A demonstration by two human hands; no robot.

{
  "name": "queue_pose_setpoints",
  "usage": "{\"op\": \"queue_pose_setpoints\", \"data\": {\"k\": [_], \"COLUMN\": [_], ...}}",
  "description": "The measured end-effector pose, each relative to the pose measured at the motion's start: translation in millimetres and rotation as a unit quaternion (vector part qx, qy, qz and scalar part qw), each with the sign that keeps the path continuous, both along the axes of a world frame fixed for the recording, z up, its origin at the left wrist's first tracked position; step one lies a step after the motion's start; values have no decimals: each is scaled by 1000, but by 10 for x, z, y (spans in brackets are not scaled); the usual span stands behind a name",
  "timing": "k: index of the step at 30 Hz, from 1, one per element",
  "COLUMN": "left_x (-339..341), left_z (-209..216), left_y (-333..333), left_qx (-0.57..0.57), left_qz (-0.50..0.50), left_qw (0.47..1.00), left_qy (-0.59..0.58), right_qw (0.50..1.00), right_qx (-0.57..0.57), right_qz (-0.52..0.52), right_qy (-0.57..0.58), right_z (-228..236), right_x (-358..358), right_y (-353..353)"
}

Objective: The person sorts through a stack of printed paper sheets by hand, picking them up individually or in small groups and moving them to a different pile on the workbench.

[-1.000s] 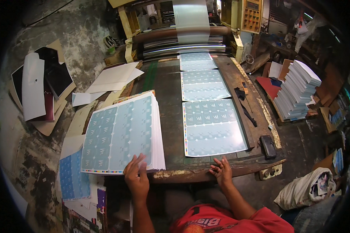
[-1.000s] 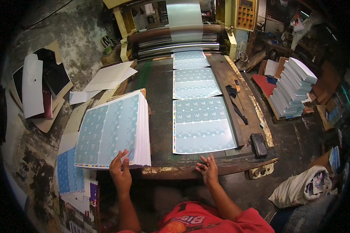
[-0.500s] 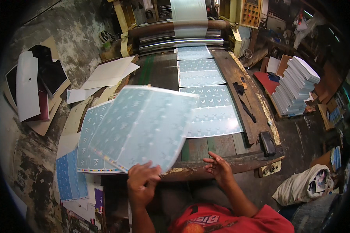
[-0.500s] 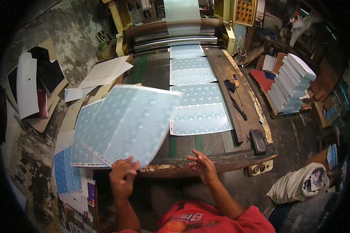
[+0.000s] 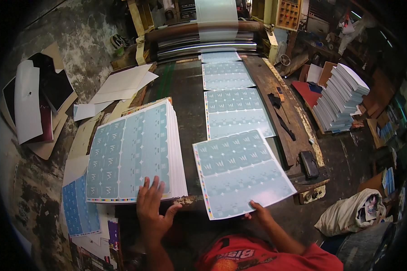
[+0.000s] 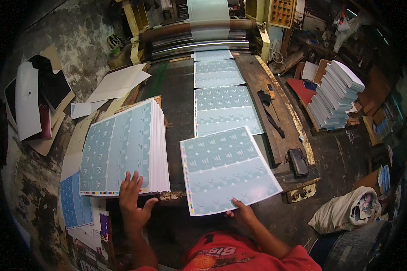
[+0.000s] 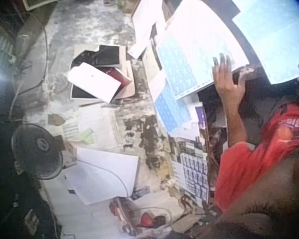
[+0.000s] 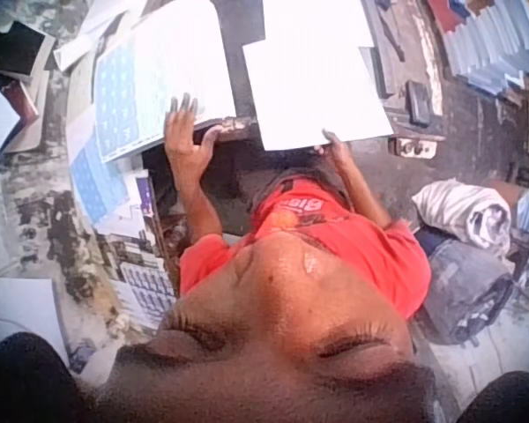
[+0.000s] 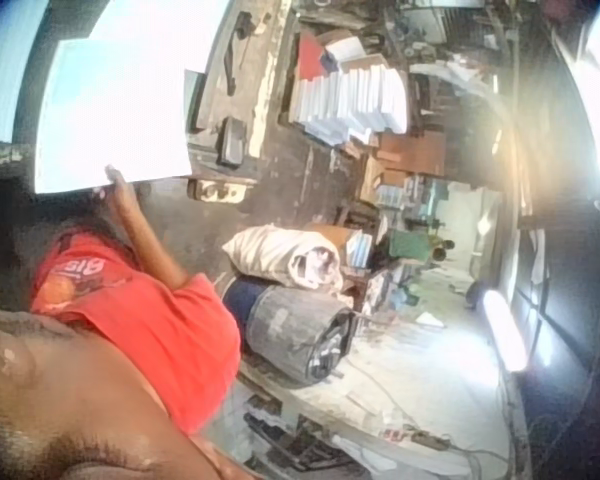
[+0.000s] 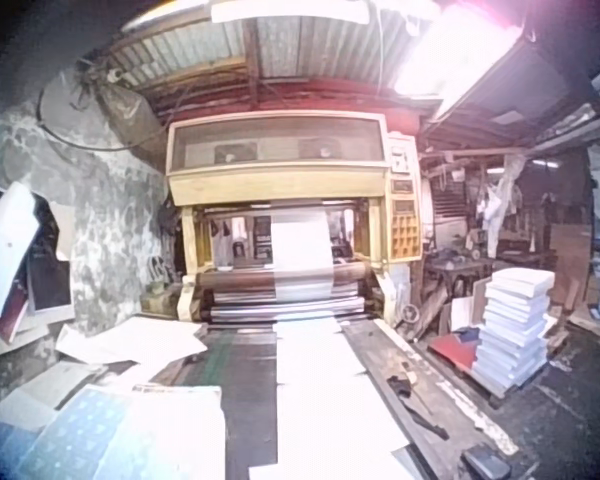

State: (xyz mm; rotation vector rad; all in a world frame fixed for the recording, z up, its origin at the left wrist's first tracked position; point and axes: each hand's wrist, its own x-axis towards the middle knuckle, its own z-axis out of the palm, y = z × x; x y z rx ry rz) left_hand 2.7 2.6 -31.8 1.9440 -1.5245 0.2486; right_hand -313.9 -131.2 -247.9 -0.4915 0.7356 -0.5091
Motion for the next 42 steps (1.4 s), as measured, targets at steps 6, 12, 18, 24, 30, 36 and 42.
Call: {"op": "queue_pose_setpoints", "data": {"k": [6, 12, 18, 24, 30, 36, 42], "left_x": [162, 122, 81, 26, 9, 100, -95], "left_z": [-282, -265, -157, -244, -269, -239, -24], "left_y": [60, 52, 42, -51, -58, -24, 13], "left_qx": [21, -25, -36, -84, -80, -208, -161], "left_qz": [41, 45, 49, 100, 111, 133, 55], "left_qw": [998, 999, 996, 986, 987, 901, 955], "left_qy": [-53, -17, 58, 102, 79, 356, 242], "right_qw": [995, 998, 996, 993, 987, 981, 990], "right_qx": [-6, 9, -1, -5, -29, -31, -64], "right_qz": [-25, -46, -86, -113, -156, -189, -113], "right_qy": [94, 51, 38, 18, -21, -6, -51], "right_z": [205, 45, 89, 96, -110, 78, 346], "right_x": [-33, 16, 186, 352, 460, 573, 533], "right_y": [331, 83, -266, -458, -579, -555, -503]}}
